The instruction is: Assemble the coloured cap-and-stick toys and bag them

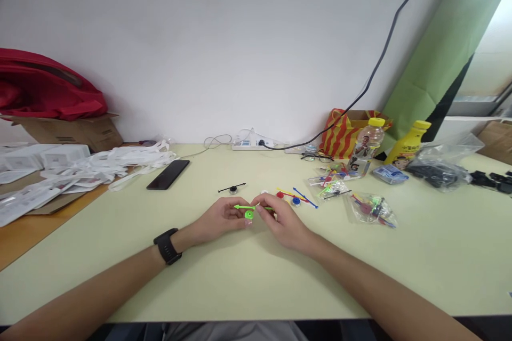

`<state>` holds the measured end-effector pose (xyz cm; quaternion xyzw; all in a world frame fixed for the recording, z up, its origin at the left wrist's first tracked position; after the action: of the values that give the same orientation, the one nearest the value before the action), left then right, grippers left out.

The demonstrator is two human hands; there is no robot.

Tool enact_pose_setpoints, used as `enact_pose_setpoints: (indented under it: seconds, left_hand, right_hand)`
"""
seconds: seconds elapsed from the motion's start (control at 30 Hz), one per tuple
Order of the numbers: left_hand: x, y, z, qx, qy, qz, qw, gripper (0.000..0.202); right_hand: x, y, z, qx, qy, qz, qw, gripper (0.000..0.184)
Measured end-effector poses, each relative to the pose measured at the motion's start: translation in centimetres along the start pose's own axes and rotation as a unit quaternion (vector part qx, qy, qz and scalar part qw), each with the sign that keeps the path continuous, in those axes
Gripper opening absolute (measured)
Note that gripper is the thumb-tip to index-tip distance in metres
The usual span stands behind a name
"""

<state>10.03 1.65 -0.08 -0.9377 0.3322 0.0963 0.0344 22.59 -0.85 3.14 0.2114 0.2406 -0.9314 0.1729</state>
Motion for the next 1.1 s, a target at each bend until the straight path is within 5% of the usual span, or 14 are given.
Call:
enact_pose_setpoints:
  seconds: [0.27,0.6,1.1]
  left_hand:
    - [0.4,-1.0,0.3,0.005,-0.003,0.011,1.0,0.036]
    - [0.0,-1.4,0.6,-0.023,0.064,0.011,0.998,0.038]
    - [-0.4,-1.0,0.5,-0.042,0.084,-0.001,0.996,0.035]
  right_hand:
    - [0.9,-0.2,0.2,-0.019,0.018,0.004,1.0,0.024]
    - [-0.8,-0.1,-0.3,-0.05,0.07,-0.058,0.995,0.015]
    - [-1.4,0.7,1.8,-0.188,0.13,-0.092,0.969,0.022]
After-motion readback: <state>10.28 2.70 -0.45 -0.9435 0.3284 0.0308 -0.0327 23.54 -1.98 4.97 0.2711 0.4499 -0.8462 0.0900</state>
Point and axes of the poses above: each hand's wrist, its own y-axis away from the middle knuckle, its own x-axis out of the palm, z = x × y, the point moved 10 cm from there along -y, towards the middle knuckle, and after that the axes turned 2 degrees about -x, right-handed, at the moved point
